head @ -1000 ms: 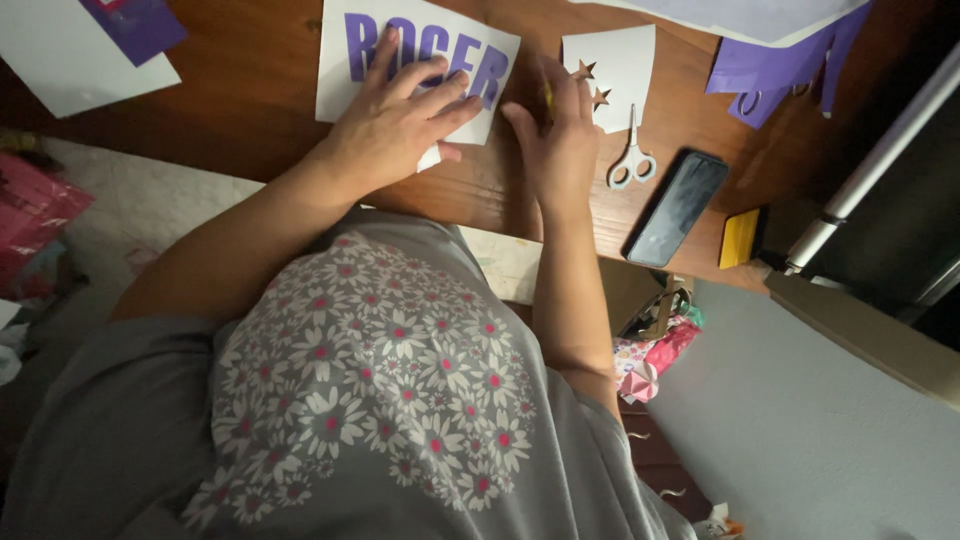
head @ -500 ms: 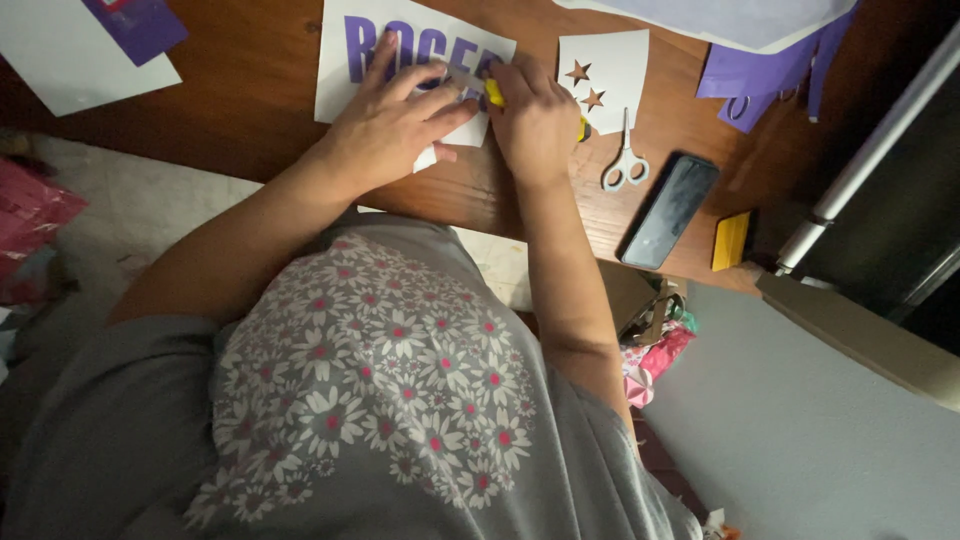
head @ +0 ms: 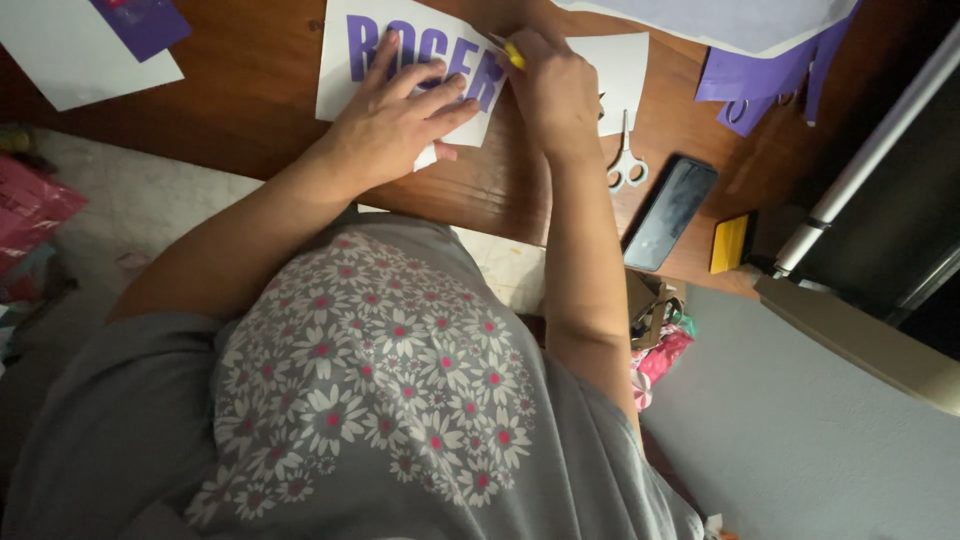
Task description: Cutting, weeding, and applying vinyl decals onto cardstock using scissors and a utility knife.
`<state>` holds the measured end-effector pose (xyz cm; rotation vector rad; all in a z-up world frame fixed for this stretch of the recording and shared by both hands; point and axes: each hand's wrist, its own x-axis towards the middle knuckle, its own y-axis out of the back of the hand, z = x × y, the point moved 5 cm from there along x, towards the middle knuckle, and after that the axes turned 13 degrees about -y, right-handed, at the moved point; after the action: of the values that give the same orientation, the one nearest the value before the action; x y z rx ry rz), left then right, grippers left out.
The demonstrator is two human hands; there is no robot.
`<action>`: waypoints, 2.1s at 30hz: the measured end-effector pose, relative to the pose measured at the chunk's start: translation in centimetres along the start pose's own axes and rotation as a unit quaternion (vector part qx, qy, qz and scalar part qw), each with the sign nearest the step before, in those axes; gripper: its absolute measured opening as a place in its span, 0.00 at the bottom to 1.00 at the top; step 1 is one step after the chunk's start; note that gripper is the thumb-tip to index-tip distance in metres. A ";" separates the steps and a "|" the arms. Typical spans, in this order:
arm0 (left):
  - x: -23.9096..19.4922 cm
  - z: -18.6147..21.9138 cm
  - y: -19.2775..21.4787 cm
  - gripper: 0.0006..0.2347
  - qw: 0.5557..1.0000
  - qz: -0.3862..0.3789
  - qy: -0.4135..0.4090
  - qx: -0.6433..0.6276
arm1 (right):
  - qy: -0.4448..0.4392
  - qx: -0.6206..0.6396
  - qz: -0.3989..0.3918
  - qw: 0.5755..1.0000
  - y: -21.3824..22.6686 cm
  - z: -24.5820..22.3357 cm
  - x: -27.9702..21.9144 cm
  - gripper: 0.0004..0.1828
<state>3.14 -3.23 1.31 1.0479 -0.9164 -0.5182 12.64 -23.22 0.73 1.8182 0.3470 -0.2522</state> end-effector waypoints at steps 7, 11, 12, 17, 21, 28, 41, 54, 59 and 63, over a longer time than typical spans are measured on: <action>0.3 -0.1 0.3 0.26 1.000 0.005 0.004 -0.012 | 0.031 0.069 0.047 0.996 1.3 -2.0 -3.2 0.18; 0.3 0.0 0.5 0.26 1.000 -0.004 0.003 0.003 | 0.021 0.045 0.094 0.994 -0.2 -1.7 -2.9 0.13; 0.3 0.0 0.5 0.26 1.000 -0.005 0.003 0.005 | 0.022 0.037 0.105 0.994 -0.3 -1.7 -2.9 0.11; 0.3 0.1 0.4 0.26 1.000 -0.005 0.001 0.008 | -0.007 0.058 0.064 0.996 -0.8 -1.5 -2.3 0.10; 0.3 0.1 0.7 0.25 1.000 -0.005 0.005 -0.014 | -0.087 0.063 0.026 0.994 -2.8 -0.4 -1.0 0.13; 0.2 0.1 0.5 0.25 1.000 -0.009 0.004 -0.005 | -0.084 0.058 0.026 0.994 -2.6 -0.3 -0.8 0.13; 0.1 -0.3 0.5 0.26 1.000 0.006 -0.001 -0.029 | -0.090 0.219 0.007 0.972 3.9 -0.7 -1.9 0.08; -1.4 1.8 6.6 0.12 0.937 0.214 0.098 -0.259 | -0.081 0.502 -0.110 0.854 -1.4 -5.5 -12.2 0.04; -2.8 2.1 7.2 0.06 0.926 0.259 0.138 -0.237 | -0.095 0.586 -0.138 0.793 -2.7 -6.9 -12.2 0.10; -4.3 2.3 6.9 0.05 0.921 0.267 0.151 -0.240 | -0.088 0.615 -0.217 0.753 -4.5 -7.4 -12.0 0.10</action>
<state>-1.43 1.83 6.31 0.3845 -0.7069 -0.1009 -0.27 -16.25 2.87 2.9515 0.5266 -1.2012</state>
